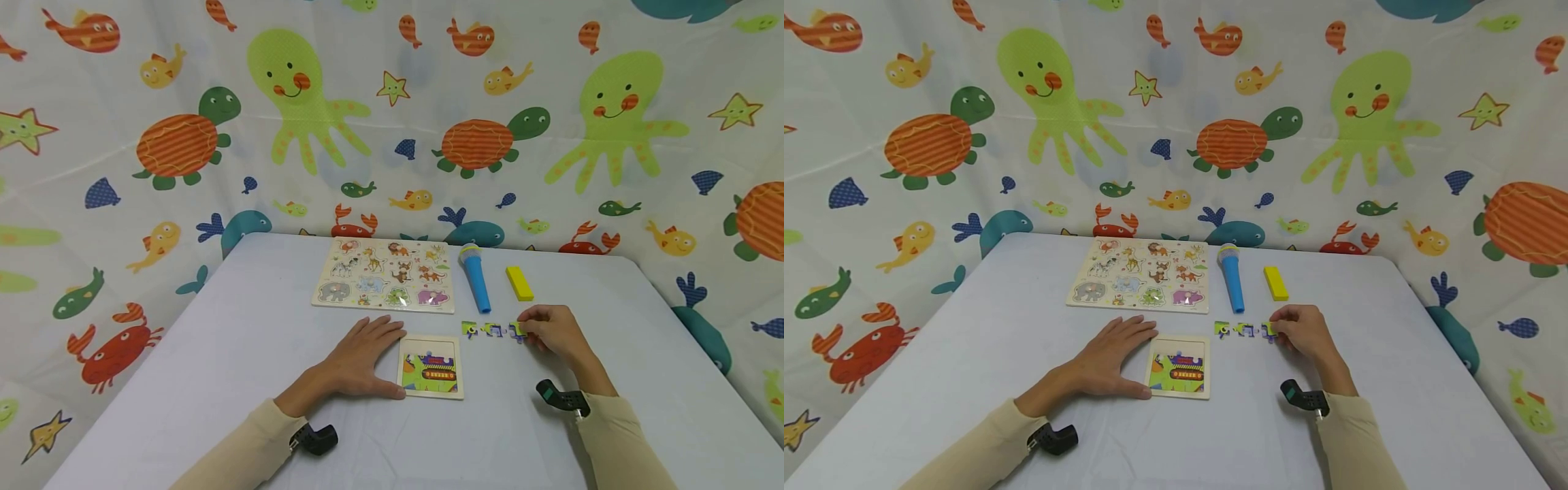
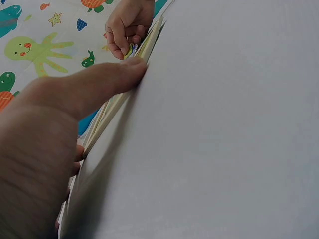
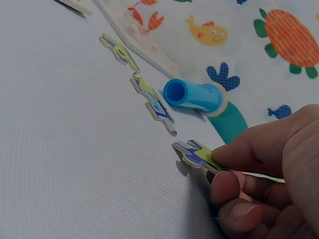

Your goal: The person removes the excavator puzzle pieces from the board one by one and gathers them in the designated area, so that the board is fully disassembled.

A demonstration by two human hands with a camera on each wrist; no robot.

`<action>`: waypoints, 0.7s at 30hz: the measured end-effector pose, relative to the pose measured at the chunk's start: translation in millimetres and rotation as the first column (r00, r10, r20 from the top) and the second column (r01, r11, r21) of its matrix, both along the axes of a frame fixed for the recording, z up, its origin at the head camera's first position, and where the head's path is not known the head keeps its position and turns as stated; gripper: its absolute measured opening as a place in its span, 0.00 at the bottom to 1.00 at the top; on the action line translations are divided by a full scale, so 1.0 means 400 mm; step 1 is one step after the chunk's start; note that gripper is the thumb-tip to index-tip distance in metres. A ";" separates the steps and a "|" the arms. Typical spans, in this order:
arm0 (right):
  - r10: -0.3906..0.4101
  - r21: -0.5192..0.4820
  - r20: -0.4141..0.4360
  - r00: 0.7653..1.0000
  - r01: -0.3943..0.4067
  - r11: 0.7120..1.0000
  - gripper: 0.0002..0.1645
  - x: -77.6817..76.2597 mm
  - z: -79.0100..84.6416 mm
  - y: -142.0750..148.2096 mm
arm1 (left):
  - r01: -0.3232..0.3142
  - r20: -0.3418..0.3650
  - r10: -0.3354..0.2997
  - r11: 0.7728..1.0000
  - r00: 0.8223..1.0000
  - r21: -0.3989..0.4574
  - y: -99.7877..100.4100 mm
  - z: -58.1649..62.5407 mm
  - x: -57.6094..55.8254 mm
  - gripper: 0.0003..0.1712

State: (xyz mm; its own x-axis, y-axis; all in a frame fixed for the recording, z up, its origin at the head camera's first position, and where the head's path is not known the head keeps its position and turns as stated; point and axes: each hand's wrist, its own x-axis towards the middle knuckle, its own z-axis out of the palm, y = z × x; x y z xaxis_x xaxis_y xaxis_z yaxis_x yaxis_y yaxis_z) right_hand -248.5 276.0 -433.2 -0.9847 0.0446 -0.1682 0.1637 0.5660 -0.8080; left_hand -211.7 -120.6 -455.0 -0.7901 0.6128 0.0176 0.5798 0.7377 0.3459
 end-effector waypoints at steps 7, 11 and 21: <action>-0.001 0.040 -0.010 1.000 0.001 0.999 0.12 -0.002 -0.004 -0.001 | -0.002 0.010 0.002 1.000 1.000 0.001 0.000 0.003 0.001 0.63; -0.010 0.069 -0.016 1.000 0.012 0.998 0.12 -0.003 -0.005 -0.003 | -0.004 0.014 0.004 1.000 1.000 0.000 0.001 0.005 0.002 0.63; -0.012 0.131 -0.035 0.999 0.016 0.991 0.13 -0.003 -0.008 -0.008 | -0.004 0.012 0.004 1.000 1.000 -0.004 0.002 0.006 0.003 0.63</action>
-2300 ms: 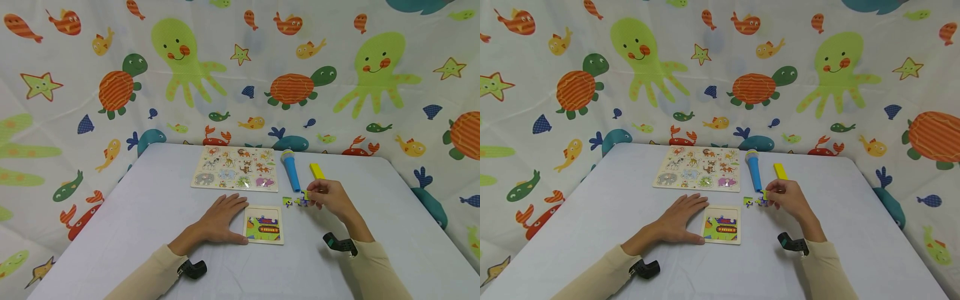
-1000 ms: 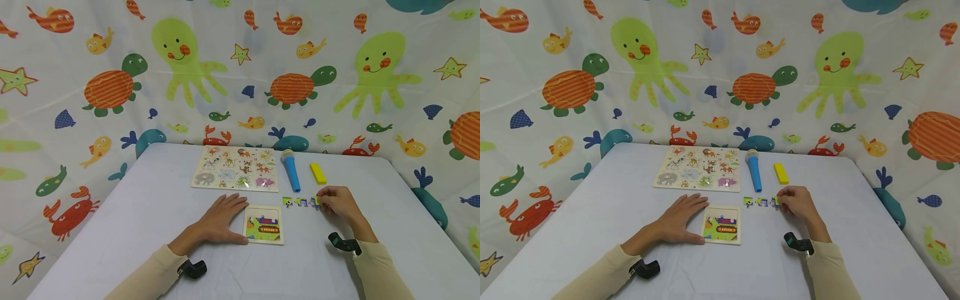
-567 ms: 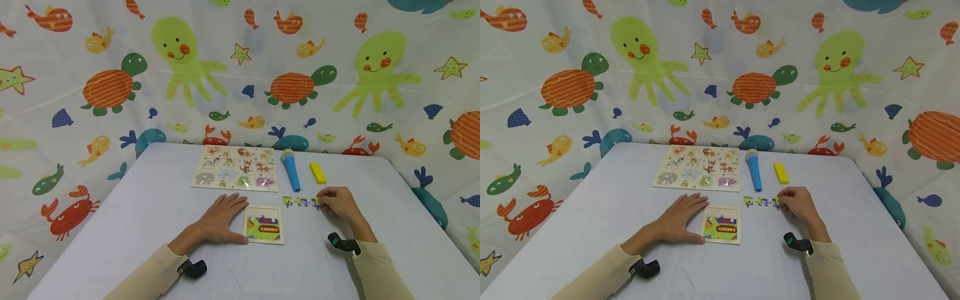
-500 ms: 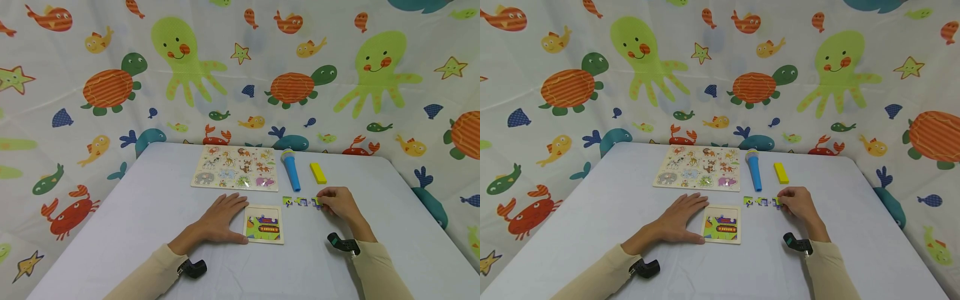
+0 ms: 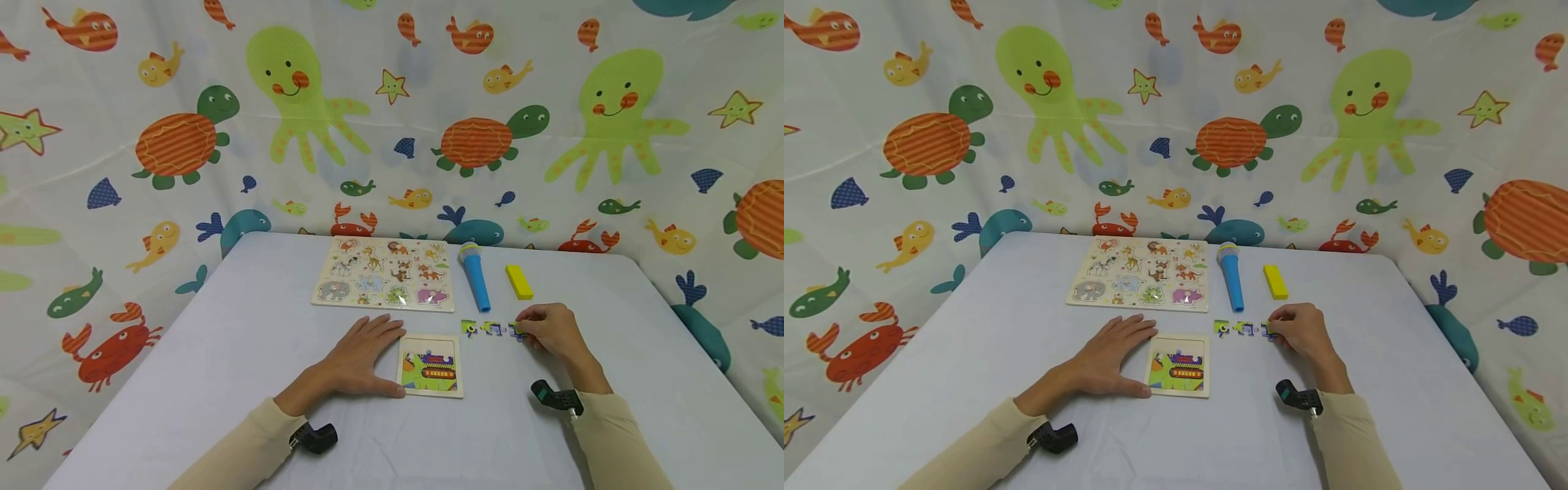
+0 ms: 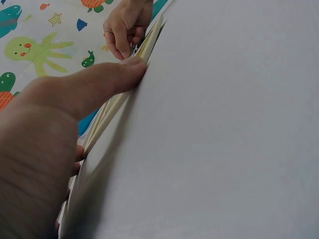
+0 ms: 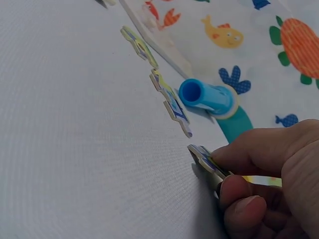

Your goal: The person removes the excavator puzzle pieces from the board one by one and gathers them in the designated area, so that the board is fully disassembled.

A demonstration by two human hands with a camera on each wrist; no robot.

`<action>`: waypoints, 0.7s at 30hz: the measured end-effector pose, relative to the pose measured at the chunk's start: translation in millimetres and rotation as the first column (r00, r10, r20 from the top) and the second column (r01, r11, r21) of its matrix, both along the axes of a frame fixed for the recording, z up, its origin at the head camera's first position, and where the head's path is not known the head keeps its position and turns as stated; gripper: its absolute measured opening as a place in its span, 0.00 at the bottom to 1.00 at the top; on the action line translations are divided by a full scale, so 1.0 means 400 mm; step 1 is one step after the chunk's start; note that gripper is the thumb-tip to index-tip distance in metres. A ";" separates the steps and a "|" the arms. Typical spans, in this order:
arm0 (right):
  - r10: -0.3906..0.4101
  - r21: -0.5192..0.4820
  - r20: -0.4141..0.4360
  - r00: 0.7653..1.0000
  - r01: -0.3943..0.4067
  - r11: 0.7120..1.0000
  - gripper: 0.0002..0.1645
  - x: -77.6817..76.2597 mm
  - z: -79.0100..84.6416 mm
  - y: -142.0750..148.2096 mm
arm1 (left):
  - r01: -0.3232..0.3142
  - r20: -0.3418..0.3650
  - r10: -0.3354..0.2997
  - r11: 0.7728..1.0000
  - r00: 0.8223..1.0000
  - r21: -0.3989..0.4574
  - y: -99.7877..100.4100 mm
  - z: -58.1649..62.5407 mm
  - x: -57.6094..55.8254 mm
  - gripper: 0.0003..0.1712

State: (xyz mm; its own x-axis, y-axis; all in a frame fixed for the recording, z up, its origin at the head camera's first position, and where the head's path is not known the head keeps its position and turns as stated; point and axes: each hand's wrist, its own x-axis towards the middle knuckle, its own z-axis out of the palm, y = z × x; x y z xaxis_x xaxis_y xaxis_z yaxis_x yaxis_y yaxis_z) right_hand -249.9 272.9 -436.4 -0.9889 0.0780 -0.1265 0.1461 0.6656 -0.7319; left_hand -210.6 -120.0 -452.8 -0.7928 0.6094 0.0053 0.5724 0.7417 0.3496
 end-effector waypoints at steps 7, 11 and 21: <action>-0.005 0.018 -0.007 1.000 0.005 1.000 0.12 0.002 0.001 -0.004 | -0.004 -0.002 0.004 1.000 1.000 -0.010 0.000 0.002 -0.002 0.63; -0.004 0.034 -0.006 1.000 0.004 0.999 0.12 0.005 0.003 -0.005 | -0.005 -0.002 0.005 1.000 1.000 -0.017 0.001 0.003 -0.002 0.63; 0.007 0.015 -0.007 1.000 -0.007 1.000 0.15 0.007 0.003 -0.001 | -0.003 0.004 0.003 1.000 1.000 -0.009 0.001 0.001 -0.002 0.63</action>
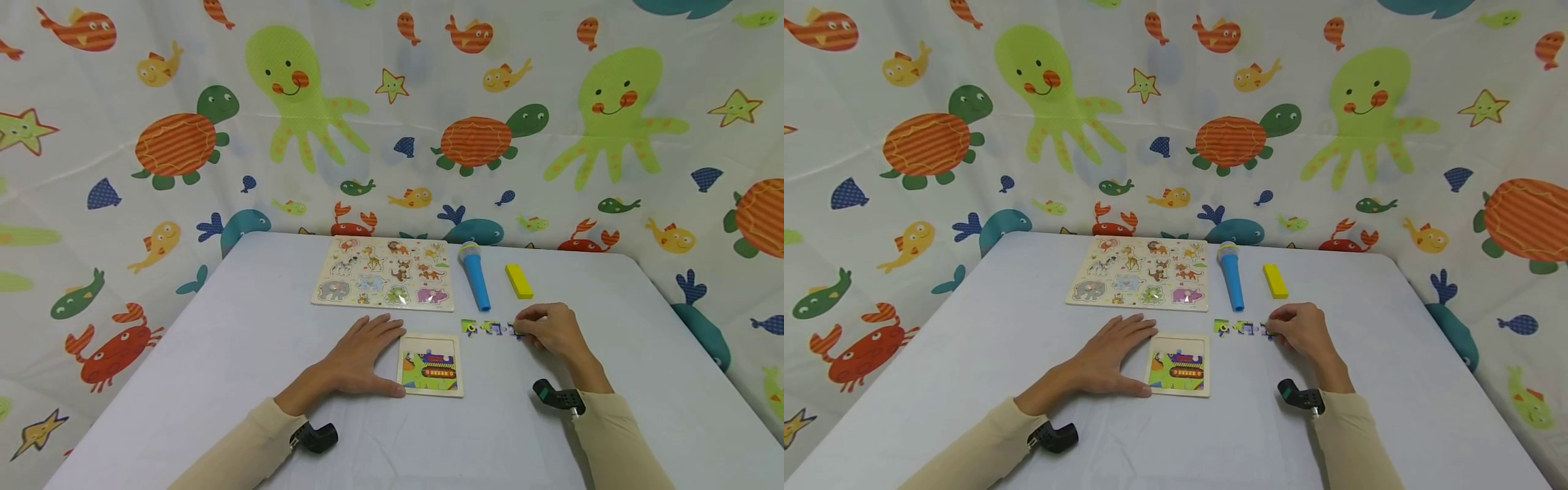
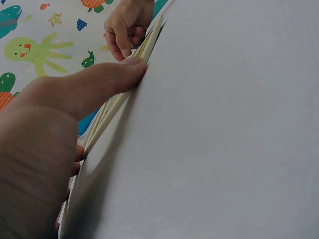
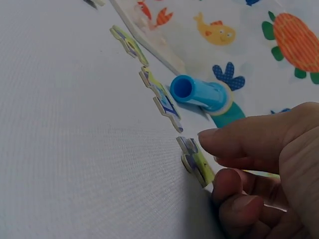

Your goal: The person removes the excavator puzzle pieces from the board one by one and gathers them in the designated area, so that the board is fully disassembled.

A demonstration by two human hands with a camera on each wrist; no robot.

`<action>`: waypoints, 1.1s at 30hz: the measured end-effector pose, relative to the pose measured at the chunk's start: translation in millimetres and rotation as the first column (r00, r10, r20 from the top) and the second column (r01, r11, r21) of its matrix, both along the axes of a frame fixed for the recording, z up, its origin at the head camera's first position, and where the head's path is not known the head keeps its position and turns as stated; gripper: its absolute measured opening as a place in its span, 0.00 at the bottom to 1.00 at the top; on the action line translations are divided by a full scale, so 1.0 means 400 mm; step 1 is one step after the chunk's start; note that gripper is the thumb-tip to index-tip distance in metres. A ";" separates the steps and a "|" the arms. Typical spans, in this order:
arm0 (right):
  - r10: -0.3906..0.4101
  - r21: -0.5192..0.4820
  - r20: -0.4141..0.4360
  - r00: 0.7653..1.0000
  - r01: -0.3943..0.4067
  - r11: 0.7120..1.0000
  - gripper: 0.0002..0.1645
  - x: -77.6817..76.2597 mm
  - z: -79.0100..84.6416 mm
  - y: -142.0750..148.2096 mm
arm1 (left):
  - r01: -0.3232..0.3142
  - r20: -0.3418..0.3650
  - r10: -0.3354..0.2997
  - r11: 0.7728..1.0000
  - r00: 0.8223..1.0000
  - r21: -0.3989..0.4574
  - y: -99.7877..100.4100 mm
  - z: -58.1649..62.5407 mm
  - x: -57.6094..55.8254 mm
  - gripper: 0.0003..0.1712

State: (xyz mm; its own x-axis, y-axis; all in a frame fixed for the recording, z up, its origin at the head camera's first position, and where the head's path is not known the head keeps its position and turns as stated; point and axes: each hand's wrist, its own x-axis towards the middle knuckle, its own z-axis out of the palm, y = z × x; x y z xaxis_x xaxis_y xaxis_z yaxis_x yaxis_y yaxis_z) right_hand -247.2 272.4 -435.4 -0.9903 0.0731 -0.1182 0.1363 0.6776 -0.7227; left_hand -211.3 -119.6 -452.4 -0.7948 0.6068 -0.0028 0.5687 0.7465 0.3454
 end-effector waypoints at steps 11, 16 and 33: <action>0.059 0.029 0.029 0.998 -0.059 0.998 0.18 -0.002 0.000 0.002 | -0.003 0.006 0.003 1.000 1.000 0.000 -0.001 0.000 0.002 0.63; 0.050 0.022 0.039 0.998 -0.051 0.998 0.18 0.000 0.001 0.001 | -0.002 0.010 0.002 1.000 1.000 0.005 -0.001 0.002 0.005 0.63; 0.118 -0.043 -0.172 0.978 -0.127 0.991 0.19 0.017 0.060 -0.024 | 0.001 -0.007 -0.001 1.000 1.000 0.006 -0.001 -0.007 0.000 0.63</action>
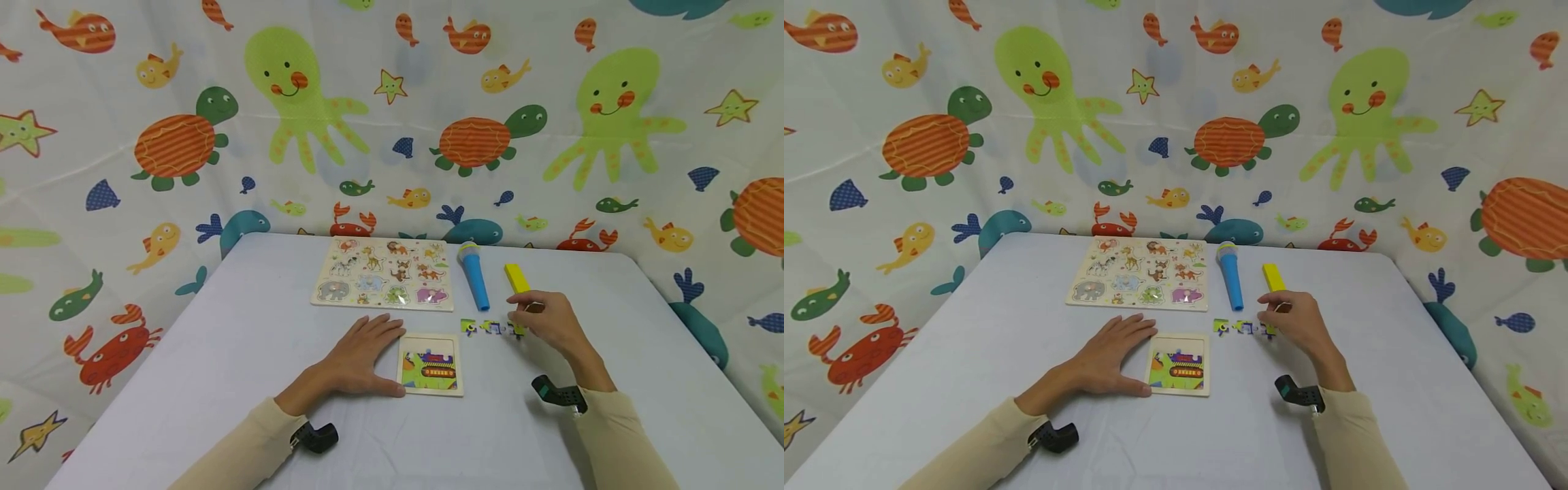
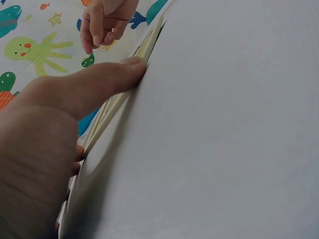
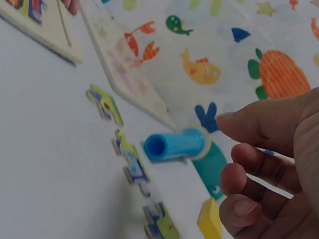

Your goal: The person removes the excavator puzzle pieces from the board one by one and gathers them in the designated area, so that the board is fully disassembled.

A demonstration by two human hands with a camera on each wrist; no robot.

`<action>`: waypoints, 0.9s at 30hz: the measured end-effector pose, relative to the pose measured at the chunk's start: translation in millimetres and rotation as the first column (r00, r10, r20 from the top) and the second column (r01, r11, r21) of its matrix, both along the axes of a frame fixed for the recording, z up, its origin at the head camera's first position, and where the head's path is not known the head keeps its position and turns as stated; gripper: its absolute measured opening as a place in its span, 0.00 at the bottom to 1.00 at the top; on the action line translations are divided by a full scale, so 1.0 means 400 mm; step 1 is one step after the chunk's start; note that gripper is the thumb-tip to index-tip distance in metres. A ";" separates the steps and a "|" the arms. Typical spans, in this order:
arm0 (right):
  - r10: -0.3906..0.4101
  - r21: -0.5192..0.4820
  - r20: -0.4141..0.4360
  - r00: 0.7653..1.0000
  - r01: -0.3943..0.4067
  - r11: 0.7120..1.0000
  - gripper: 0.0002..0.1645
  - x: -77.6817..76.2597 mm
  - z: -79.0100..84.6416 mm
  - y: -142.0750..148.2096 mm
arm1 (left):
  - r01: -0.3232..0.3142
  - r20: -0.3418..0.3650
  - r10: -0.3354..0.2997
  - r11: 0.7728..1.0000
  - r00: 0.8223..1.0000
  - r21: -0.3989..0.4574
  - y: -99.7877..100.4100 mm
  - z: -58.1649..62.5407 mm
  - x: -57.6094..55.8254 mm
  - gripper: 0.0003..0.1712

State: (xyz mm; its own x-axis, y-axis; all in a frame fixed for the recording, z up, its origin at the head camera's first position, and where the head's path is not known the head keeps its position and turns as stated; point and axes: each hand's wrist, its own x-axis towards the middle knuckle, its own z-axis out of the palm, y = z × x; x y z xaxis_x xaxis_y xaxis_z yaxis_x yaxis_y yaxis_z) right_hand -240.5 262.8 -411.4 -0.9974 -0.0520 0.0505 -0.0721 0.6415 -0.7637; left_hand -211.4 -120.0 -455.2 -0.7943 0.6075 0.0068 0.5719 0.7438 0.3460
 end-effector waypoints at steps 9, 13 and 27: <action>0.061 -0.106 -0.116 0.991 -0.073 0.992 0.15 0.017 0.034 -0.061 | -0.001 0.012 0.001 1.000 1.000 0.010 0.004 0.011 0.003 0.63; 0.107 -0.160 -0.109 0.988 -0.124 0.979 0.14 0.029 0.039 -0.108 | 0.000 0.011 0.000 1.000 1.000 0.014 0.002 0.011 0.008 0.63; 0.301 -0.170 -0.058 0.952 -0.306 0.937 0.14 0.069 0.022 -0.246 | -0.005 0.008 0.005 1.000 1.000 -0.002 0.005 0.010 0.007 0.62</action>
State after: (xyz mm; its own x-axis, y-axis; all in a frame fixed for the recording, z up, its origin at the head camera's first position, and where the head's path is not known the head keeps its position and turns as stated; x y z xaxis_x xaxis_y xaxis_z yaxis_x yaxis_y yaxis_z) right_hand -212.7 164.3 -402.6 -0.9333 -0.3397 0.1166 -0.2677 0.4417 -0.8563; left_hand -208.7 -118.1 -451.4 -0.7973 0.6036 -0.0010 0.5654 0.7474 0.3488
